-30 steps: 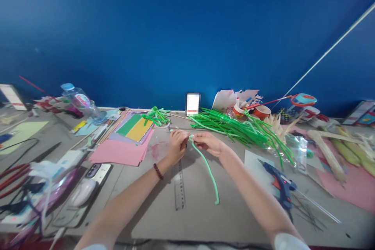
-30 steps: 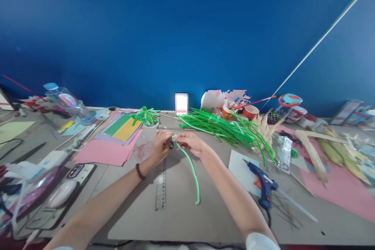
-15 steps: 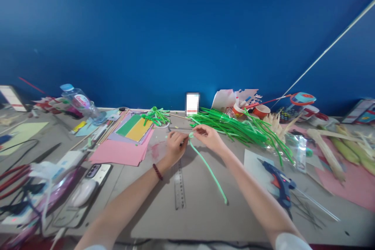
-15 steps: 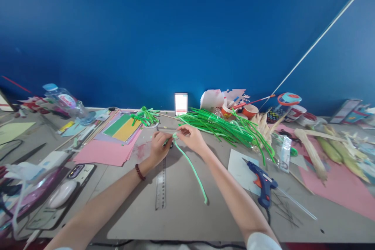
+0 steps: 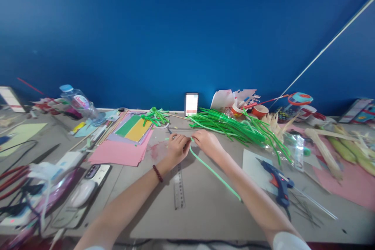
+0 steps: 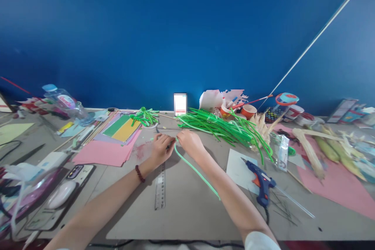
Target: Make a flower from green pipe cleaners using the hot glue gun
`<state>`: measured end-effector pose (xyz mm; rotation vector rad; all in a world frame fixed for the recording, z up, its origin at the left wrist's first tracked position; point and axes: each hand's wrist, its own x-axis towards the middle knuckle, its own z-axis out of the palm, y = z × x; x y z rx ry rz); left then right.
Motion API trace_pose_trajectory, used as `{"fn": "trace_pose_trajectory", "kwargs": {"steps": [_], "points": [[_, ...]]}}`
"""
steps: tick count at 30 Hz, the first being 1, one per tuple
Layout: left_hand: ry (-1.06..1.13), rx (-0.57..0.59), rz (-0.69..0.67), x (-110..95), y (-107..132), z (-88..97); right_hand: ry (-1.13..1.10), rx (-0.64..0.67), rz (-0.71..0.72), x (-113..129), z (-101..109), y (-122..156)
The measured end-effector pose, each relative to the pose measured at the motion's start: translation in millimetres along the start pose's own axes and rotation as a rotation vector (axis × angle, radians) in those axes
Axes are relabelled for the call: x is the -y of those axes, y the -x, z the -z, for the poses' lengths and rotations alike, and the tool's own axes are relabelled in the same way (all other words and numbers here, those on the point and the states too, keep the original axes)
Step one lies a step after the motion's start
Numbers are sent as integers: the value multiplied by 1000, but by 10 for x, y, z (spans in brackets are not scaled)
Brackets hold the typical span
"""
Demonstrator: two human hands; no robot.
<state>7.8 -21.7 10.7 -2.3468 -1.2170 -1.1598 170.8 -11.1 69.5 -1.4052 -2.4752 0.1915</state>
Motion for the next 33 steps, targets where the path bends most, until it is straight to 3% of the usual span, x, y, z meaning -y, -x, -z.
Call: {"fn": "trace_pose_trajectory", "kwargs": {"steps": [9, 17, 24, 33], "points": [[15, -12, 27, -10, 47, -53, -55, -37, -147, 28, -34, 32], [27, -79, 59, -1, 35, -91, -124, -178, -277, 86, -154, 23], [66, -73, 95, 15, 35, -83, -190, -307, -225, 103, -225, 36], [68, -81, 101, 8, 38, -79, -238, -332, -216, 78, -300, 24]]}}
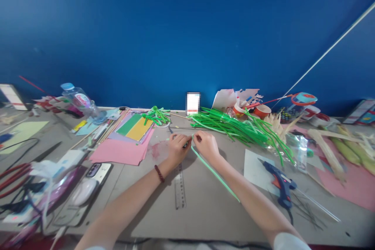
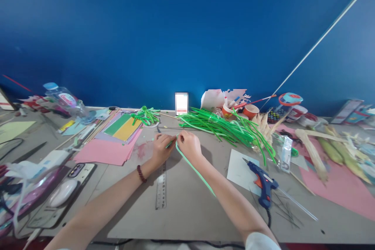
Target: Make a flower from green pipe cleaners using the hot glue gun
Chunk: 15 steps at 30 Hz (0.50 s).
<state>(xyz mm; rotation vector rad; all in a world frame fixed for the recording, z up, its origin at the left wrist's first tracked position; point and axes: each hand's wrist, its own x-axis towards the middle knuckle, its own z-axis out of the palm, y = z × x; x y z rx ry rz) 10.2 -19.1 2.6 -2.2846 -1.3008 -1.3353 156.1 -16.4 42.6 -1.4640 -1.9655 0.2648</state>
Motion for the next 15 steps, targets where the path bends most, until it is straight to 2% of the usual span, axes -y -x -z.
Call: {"fn": "trace_pose_trajectory", "kwargs": {"steps": [5, 7, 11, 15], "points": [[18, 22, 62, 46, 18, -19, -314, 107, 32, -120, 127, -119], [24, 36, 81, 59, 19, -14, -344, 184, 84, -157, 219, -166], [28, 55, 73, 49, 12, -9, -160, 321, 225, -169, 336, -198], [0, 60, 41, 29, 13, -48, 54, 342, 259, -144, 331, -189]]}}
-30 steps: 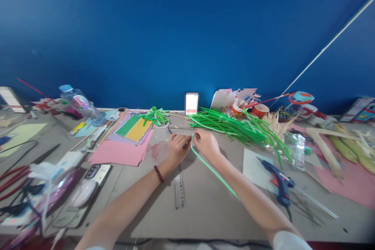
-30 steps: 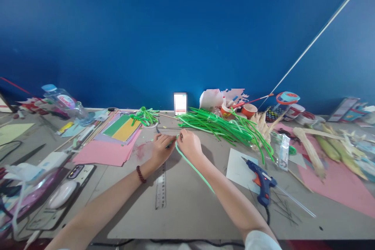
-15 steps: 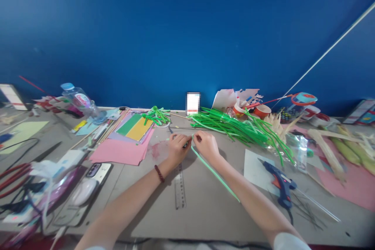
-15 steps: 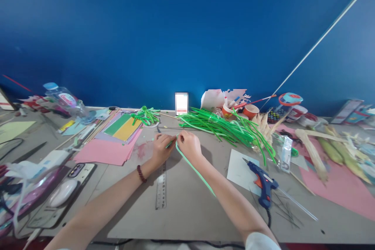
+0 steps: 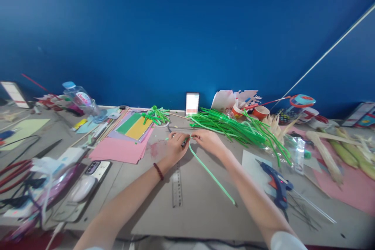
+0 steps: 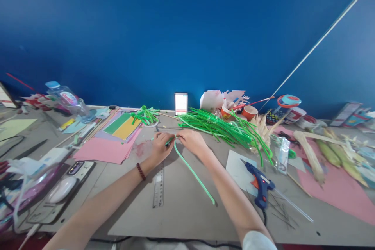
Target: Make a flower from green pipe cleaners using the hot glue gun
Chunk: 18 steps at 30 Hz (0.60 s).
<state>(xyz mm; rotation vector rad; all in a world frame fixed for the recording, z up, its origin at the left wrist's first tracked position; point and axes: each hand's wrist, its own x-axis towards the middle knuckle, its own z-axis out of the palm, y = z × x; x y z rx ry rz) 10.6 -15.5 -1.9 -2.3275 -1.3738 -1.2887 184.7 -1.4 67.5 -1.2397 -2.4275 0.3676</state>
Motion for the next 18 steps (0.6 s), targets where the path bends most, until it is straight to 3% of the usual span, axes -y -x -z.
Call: {"fn": "trace_pose_trajectory", "kwargs": {"steps": [10, 18], "points": [[40, 100, -68, -25, -100, -19, 40, 79, 40, -82, 123, 25], [126, 65, 50, -95, -95, -92, 24, 37, 82, -117, 117, 32]]}}
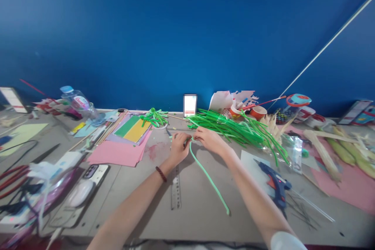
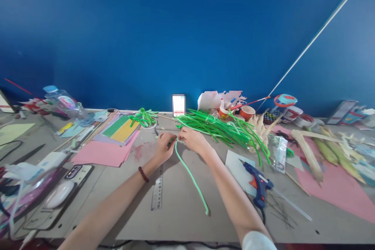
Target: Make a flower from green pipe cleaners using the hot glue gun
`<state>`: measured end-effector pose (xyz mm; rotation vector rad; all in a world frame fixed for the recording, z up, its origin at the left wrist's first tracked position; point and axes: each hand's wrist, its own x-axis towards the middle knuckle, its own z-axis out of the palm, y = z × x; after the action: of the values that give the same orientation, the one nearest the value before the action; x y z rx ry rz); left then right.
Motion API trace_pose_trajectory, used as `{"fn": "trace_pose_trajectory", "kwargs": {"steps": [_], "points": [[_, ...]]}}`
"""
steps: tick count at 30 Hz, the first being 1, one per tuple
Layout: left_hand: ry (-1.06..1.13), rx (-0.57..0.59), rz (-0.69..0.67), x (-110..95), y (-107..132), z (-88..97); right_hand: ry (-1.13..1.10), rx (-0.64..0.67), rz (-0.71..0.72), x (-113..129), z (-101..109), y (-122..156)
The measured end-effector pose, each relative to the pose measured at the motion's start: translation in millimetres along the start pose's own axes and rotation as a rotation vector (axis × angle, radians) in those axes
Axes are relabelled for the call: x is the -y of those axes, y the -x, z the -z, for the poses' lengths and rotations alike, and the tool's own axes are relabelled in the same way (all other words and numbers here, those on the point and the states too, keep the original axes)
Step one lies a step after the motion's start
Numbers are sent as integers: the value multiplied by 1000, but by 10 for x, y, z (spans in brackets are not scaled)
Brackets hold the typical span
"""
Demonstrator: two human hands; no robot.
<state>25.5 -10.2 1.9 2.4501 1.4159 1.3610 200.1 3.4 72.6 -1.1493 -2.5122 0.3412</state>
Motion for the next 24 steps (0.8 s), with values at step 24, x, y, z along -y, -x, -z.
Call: {"fn": "trace_pose_trajectory", "kwargs": {"steps": [24], "points": [[65, -152, -53, -5, 56, 35, -570, -192, -205, -97, 46, -33]]}}
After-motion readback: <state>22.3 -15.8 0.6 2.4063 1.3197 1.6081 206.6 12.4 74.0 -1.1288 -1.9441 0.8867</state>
